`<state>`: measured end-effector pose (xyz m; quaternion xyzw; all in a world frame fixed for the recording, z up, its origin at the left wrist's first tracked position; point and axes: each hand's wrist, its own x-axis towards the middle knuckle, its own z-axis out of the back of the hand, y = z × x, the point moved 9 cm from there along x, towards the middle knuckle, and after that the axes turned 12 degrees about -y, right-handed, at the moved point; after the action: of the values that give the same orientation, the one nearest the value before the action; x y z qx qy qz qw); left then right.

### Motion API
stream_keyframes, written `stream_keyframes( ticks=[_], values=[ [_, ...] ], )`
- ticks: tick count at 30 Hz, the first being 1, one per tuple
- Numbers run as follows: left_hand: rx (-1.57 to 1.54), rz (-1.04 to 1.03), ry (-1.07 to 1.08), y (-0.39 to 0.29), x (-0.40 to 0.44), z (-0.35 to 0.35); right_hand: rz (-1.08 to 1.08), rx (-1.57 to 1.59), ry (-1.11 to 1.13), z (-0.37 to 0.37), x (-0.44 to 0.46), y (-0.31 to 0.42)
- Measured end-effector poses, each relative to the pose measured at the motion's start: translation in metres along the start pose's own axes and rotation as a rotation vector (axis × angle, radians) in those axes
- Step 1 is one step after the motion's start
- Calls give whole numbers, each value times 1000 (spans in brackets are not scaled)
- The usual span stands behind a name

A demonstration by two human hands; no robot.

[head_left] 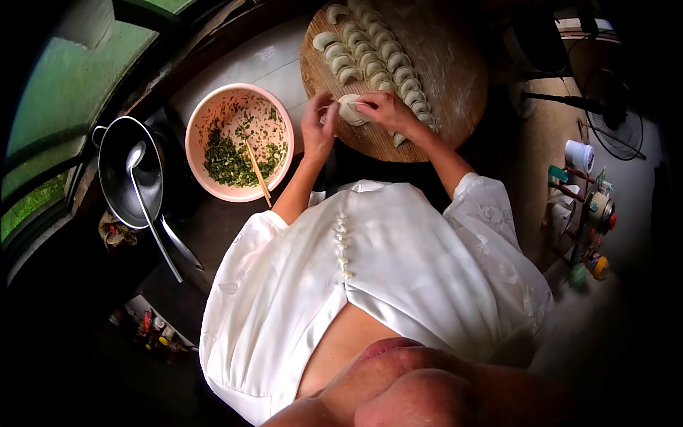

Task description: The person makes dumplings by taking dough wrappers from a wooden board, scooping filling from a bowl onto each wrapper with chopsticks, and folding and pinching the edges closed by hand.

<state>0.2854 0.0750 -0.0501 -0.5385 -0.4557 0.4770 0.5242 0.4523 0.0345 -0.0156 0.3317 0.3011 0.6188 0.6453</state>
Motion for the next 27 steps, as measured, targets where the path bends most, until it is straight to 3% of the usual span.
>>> stream_keyframes(
  ticks=[2,3,4,6,9,10,11,14,15,17,19,21,23,27],
  values=[
    [-313,316,-85,21,-4,18,-186,90,-7,0,-7,18],
    [-471,481,-112,25,-11,26,-177,89,12,-11,-9,29],
    [-474,481,-139,17,-14,37,-277,399,-41,-21,-10,37],
    [-963,774,155,-5,-35,21,-470,838,-60,-45,-13,42],
    [-965,756,101,-25,-47,43,-491,740,-73,-82,-14,45],
    [-784,712,39,-15,-47,59,-460,628,-53,-87,-13,54],
    [-792,700,12,-10,-49,69,-451,627,-24,-96,-10,56],
    [-779,734,-236,14,-64,125,-114,209,-75,-94,4,101],
    [-785,724,-265,14,-67,144,-101,216,-49,-107,11,105],
    [-752,617,-367,7,-75,194,212,156,-14,-133,25,130],
    [-669,584,-484,7,-87,245,258,88,133,-175,38,136],
    [-669,514,-582,11,-97,291,490,-92,367,-237,36,144],
    [-672,472,-636,12,-106,326,622,-123,457,-276,36,155],
    [-742,435,-669,24,-118,359,923,-257,700,-328,12,160]
  ],
)
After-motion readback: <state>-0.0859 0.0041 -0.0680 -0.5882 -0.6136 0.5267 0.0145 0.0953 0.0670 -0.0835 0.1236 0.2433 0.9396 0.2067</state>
